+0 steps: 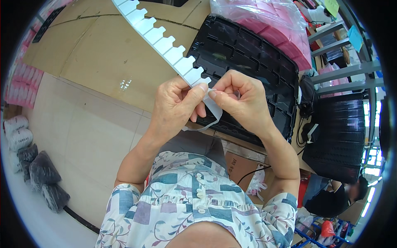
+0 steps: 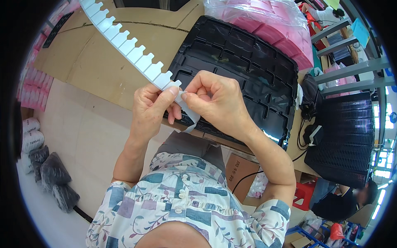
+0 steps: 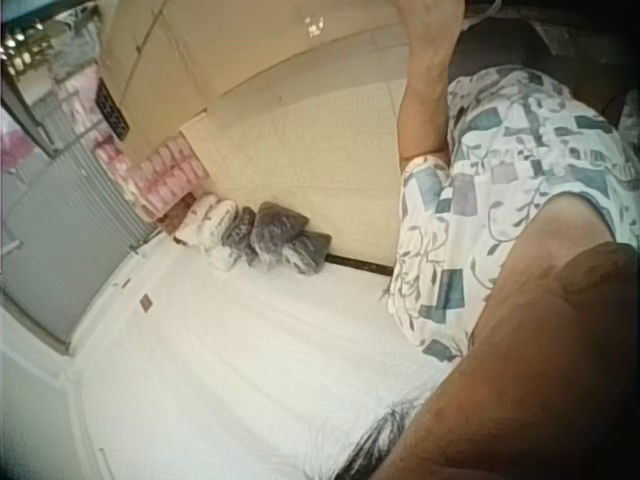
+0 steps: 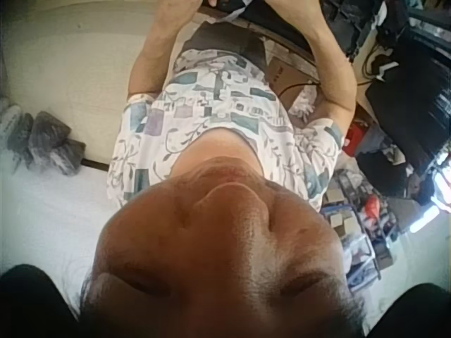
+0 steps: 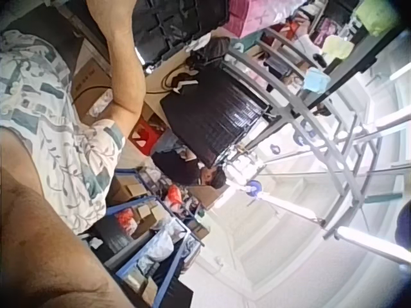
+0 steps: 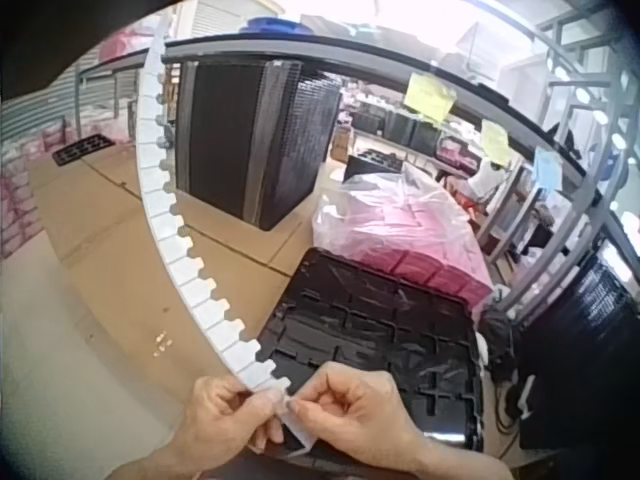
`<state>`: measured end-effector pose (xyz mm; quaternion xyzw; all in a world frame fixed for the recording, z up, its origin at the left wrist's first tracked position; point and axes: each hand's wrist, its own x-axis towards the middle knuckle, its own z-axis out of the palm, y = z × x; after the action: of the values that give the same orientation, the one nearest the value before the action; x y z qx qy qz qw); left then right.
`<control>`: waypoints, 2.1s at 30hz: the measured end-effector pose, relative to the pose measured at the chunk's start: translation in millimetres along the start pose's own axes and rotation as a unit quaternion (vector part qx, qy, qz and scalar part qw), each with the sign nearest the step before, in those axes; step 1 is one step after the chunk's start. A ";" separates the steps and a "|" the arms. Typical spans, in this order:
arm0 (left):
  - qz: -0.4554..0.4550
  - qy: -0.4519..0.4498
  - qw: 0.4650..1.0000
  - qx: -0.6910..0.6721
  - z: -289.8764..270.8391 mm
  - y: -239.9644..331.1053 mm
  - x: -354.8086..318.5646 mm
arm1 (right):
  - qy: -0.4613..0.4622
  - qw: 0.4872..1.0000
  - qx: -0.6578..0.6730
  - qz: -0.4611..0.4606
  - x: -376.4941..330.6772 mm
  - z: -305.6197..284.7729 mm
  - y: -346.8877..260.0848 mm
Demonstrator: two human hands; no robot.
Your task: The person places pink foam inserts into black plastic trays and secures them with white adhesive strips. They then stack the completed trays and wrap a bundle of pink foam inserts in plastic film.
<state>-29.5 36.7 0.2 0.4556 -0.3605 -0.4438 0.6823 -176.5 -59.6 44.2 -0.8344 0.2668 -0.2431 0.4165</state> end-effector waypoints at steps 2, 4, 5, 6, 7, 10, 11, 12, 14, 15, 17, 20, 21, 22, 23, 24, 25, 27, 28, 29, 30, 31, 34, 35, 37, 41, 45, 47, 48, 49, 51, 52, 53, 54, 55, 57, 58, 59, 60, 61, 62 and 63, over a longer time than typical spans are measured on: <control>-0.011 0.013 1.000 0.001 0.6 -3.4 3.4 | 0.064 0.986 -0.125 -0.085 -5.1 7.0 -1.2; -0.029 0.008 0.999 -0.017 0.4 -7.0 7.9 | 0.128 0.882 -0.297 -0.343 -2.7 11.3 15.7; -0.030 0.010 0.999 -0.041 2.4 -6.9 8.1 | 0.131 0.849 -0.347 -0.377 -7.6 9.5 14.4; -0.033 0.012 0.997 -0.064 4.4 -7.8 8.7 | 0.133 0.812 -0.394 -0.409 -8.8 8.3 11.8; -0.035 0.015 0.995 -0.087 5.8 -8.7 9.2 | 0.147 0.803 -0.392 -0.425 -7.1 6.4 10.5; -0.076 -0.006 0.984 -0.159 7.2 -8.3 7.1 | 0.128 0.785 -0.383 -0.470 -10.4 -0.4 10.2; -0.082 -0.012 0.981 -0.175 6.7 -8.1 6.8 | 0.078 0.781 -0.396 -0.478 -15.5 -2.7 8.2; -0.089 -0.020 0.977 -0.191 6.9 -7.9 8.5 | 0.042 0.806 -0.368 -0.462 -20.6 -6.2 5.6; -0.066 -0.010 0.991 -0.117 7.4 -7.4 7.5 | -0.029 0.850 -0.309 -0.426 -29.3 -12.9 2.5; -0.033 0.002 0.999 -0.028 10.9 -6.6 3.9 | -0.030 0.896 -0.230 -0.378 -33.0 -21.2 4.5; 0.016 0.005 0.997 0.070 13.4 -5.6 -3.4 | -0.012 0.971 -0.143 -0.194 -32.4 -57.7 13.4; 0.042 -0.046 0.996 0.066 22.9 -2.2 -11.1 | 0.103 0.988 0.008 0.113 -26.0 -147.8 55.4; 0.060 -0.063 0.994 0.066 26.2 -8.1 -10.6 | 0.126 0.984 -0.053 0.118 -24.4 -177.7 78.4; 0.078 -0.080 0.992 0.065 27.4 -15.8 -8.6 | 0.150 0.974 -0.113 0.124 -25.4 -202.9 101.1; 0.061 -0.094 0.993 0.047 28.7 -18.7 -7.7 | 0.140 0.969 -0.144 0.146 -25.9 -221.3 119.0; 0.061 -0.103 0.991 0.065 30.0 -23.3 -5.8 | 0.129 0.962 -0.173 0.169 -28.0 -236.6 135.1; 0.062 -0.108 0.989 0.084 30.8 -28.2 -3.6 | 0.115 0.954 -0.200 0.190 -25.2 -246.8 146.8; 0.048 -0.105 0.986 0.121 29.8 -34.0 -1.2 | 0.067 0.958 -0.228 0.159 -14.5 -258.7 164.4; 0.052 -0.097 0.986 0.126 29.1 -35.2 -1.3 | 0.043 0.959 -0.241 0.142 -10.4 -261.5 169.9; 0.057 -0.111 0.983 0.132 27.1 -34.9 -0.4 | 0.039 0.960 -0.237 0.143 -6.9 -262.6 175.5; 0.059 -0.123 0.981 0.139 24.5 -34.4 -1.1 | 0.021 0.958 -0.246 0.146 -1.1 -259.9 177.9; 0.057 -0.120 0.982 0.131 25.3 -34.8 -1.5 | 0.004 0.955 -0.254 0.150 4.6 -258.5 180.2; 0.044 -0.117 0.984 0.127 26.7 -34.1 -3.5 | -0.010 0.949 -0.294 0.114 14.5 -255.5 189.5; 0.034 -0.120 0.983 0.137 25.4 -33.4 -4.6 | 0.000 0.944 -0.312 0.110 14.7 -253.3 190.4; 0.039 -0.114 0.982 0.144 27.6 -33.1 -5.7 | 0.018 0.933 -0.346 0.096 16.4 -248.1 189.6; 0.035 -0.110 0.986 0.118 25.7 -34.7 -6.1 | 0.053 0.941 -0.321 0.096 17.4 -248.7 195.6; 0.043 -0.114 0.986 0.115 26.5 -36.2 -5.0 | 0.052 0.946 -0.303 0.107 19.1 -248.0 198.6; 0.036 -0.111 0.987 0.111 27.3 -35.7 -5.7 | 0.069 0.950 -0.284 0.110 20.1 -248.4 202.8; 0.029 -0.107 0.988 0.109 27.4 -35.6 -6.7 | 0.058 0.951 -0.282 0.114 21.6 -248.9 203.2; 0.022 -0.105 0.988 0.108 27.5 -35.5 -7.1 | 0.047 0.951 -0.280 0.119 23.6 -250.1 201.7; 0.027 -0.101 0.989 0.107 28.4 -35.7 -6.5 | 0.014 0.955 -0.266 0.129 27.4 -253.4 198.2; 0.030 -0.099 0.989 0.105 28.9 -36.0 -6.4 | -0.008 0.958 -0.254 0.134 30.1 -255.7 196.7; 0.028 -0.102 0.989 0.107 28.0 -36.2 -6.7 | -0.030 0.960 -0.242 0.139 31.9 -257.6 197.2; 0.027 -0.106 0.988 0.109 26.4 -36.4 -6.9 | -0.038 0.958 -0.243 0.145 32.7 -260.1 199.4; 0.025 -0.109 0.988 0.110 25.9 -36.6 -6.8 | -0.045 0.957 -0.245 0.151 33.4 -262.5 202.0; 0.021 -0.109 0.987 0.113 27.4 -34.5 -6.3 | -0.057 0.951 -0.259 0.156 34.3 -263.8 202.6; 0.019 -0.107 0.987 0.115 28.0 -33.5 -6.3 | -0.060 0.948 -0.271 0.156 35.6 -263.1 199.6; 0.020 -0.108 0.987 0.116 28.2 -33.3 -6.1 | -0.063 0.944 -0.283 0.155 37.0 -262.4 197.8; 0.021 -0.110 0.987 0.117 28.5 -33.1 -5.5 | -0.061 0.943 -0.289 0.153 37.4 -262.7 197.4; 0.021 -0.112 0.987 0.117 28.8 -33.0 -5.0 | -0.058 0.941 -0.296 0.151 37.5 -262.9 197.1; 0.019 -0.111 0.987 0.118 28.8 -32.8 -5.0 | -0.055 0.940 -0.302 0.150 37.6 -262.9 196.6; 0.017 -0.109 0.987 0.119 28.6 -32.7 -5.5 | -0.061 0.932 -0.332 0.131 38.7 -261.7 196.2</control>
<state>-66.2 27.0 -21.8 0.4765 -0.4904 -0.4331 0.5873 -359.9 -332.7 29.4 -0.8958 0.4134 -0.0327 0.1598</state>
